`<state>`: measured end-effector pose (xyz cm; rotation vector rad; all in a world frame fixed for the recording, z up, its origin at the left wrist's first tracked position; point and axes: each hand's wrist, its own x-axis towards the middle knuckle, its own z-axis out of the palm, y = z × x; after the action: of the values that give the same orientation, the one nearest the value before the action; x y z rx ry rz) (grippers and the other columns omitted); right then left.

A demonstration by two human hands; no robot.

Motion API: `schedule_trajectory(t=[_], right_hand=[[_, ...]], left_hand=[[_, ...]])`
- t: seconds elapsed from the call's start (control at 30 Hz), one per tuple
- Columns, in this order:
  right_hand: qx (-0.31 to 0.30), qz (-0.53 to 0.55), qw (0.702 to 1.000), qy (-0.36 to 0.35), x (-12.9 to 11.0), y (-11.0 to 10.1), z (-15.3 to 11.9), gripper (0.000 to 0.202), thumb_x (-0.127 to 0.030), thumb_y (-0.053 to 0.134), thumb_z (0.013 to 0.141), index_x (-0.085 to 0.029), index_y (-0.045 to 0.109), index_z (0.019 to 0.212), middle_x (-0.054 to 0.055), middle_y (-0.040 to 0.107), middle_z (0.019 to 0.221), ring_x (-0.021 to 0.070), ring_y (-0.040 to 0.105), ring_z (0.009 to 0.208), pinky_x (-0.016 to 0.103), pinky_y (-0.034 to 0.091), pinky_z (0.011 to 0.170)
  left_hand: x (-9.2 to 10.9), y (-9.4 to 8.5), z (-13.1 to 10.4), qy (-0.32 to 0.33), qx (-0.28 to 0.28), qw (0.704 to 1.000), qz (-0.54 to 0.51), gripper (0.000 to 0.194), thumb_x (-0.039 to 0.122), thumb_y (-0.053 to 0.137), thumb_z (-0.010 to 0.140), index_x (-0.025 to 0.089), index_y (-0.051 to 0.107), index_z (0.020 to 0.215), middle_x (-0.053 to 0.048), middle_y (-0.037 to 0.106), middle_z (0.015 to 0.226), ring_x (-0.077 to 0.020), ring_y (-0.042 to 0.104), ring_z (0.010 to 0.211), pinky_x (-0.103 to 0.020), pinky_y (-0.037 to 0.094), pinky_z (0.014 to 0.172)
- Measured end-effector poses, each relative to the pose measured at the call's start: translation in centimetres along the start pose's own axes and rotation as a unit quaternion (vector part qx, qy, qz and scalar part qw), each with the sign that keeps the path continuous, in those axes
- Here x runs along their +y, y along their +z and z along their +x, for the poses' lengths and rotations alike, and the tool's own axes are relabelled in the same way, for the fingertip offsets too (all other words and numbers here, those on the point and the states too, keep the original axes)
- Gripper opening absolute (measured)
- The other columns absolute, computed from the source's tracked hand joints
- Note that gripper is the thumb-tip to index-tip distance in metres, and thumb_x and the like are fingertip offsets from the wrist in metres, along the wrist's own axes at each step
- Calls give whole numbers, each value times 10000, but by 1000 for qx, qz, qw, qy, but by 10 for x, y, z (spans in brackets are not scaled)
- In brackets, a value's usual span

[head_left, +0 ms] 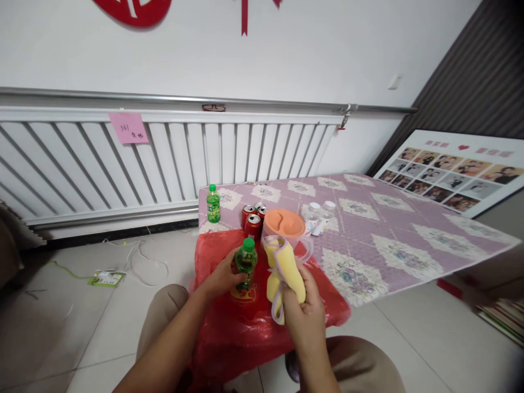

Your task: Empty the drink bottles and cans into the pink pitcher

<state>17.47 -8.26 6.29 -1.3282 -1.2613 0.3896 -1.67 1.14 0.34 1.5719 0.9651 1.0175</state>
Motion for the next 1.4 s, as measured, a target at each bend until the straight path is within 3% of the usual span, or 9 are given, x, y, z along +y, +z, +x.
schedule_trajectory(t=[0.13, 0.3, 0.47, 0.6, 0.7, 0.8, 0.93, 1.2, 1.4], right_hand=[[-47, -18, 998, -48, 20, 23, 2, 561, -173, 509, 824, -194, 545, 1384, 133, 542, 1445, 284, 503, 1341, 514, 411, 1118], [-109, -54, 989, -80, 56, 53, -11, 598, -131, 494, 787, -175, 557, 1380, 144, 570, 1414, 276, 526, 1316, 503, 427, 1104], [-127, -39, 990, -44, 74, 51, -18, 584, -128, 525, 756, -176, 600, 1333, 135, 632, 1344, 280, 585, 1250, 488, 467, 1068], [-139, 1, 990, 27, 66, 38, -13, 517, -176, 540, 789, -185, 625, 1300, 109, 684, 1269, 272, 648, 1160, 470, 511, 1018], [-103, 21, 992, 72, 46, 30, -8, 493, -224, 522, 842, -170, 594, 1326, 122, 671, 1283, 277, 645, 1166, 478, 525, 998], [-58, 24, 998, -2, 22, 27, -7, 528, -198, 518, 857, -195, 541, 1384, 127, 581, 1408, 273, 547, 1301, 490, 450, 1087], [-83, 14, 991, -108, 11, 31, -8, 581, -148, 512, 837, -219, 508, 1413, 119, 510, 1479, 255, 452, 1389, 491, 380, 1147], [-159, 9, 985, 70, 49, 36, -13, 527, -279, 551, 815, -151, 595, 1324, 138, 675, 1270, 297, 637, 1165, 486, 495, 1015], [-111, 65, 983, 133, 30, 33, -8, 552, -328, 539, 839, -175, 553, 1369, 111, 669, 1270, 266, 648, 1122, 402, 517, 965]], left_hand=[[-3, 2, 3, -8, -3, 999, -43, 731, 164, 758, 679, 211, 493, 1358, -85, 642, 1321, -277, 617, 1204, -478, 489, 1058], [1, -1, 5, 3, 43, 997, -69, 623, 276, 785, 706, 232, 559, 1284, -91, 671, 1288, -294, 650, 1166, -462, 530, 1008], [16, -10, 2, -2, 80, 993, -82, 675, 306, 780, 710, 200, 516, 1322, -97, 651, 1319, -294, 620, 1216, -438, 500, 1050], [30, -15, -2, 1, 91, 990, -106, 712, 282, 787, 694, 219, 498, 1342, -88, 660, 1286, -288, 628, 1196, -458, 493, 1057], [34, -14, -7, -9, 66, 995, -74, 665, 236, 776, 682, 235, 537, 1303, -72, 666, 1269, -287, 634, 1181, -463, 505, 1040], [35, -10, -12, -6, 25, 998, -48, 663, 179, 772, 659, 256, 560, 1283, -55, 674, 1259, -286, 640, 1175, -457, 509, 1036], [40, -4, -16, 10, 11, 997, -76, 645, 193, 773, 682, 271, 552, 1282, -54, 674, 1259, -283, 647, 1161, -433, 543, 983], [38, 2, -13, -4, 153, 988, -1, 631, 205, 761, 686, 224, 507, 1263, -61, 660, 1205, -245, 653, 1093, -413, 537, 952], [27, 23, -12, -24, 238, 970, 41, 654, 203, 827, 607, 203, 522, 1185, -52, 663, 1103, -230, 661, 977, -404, 538, 892]])
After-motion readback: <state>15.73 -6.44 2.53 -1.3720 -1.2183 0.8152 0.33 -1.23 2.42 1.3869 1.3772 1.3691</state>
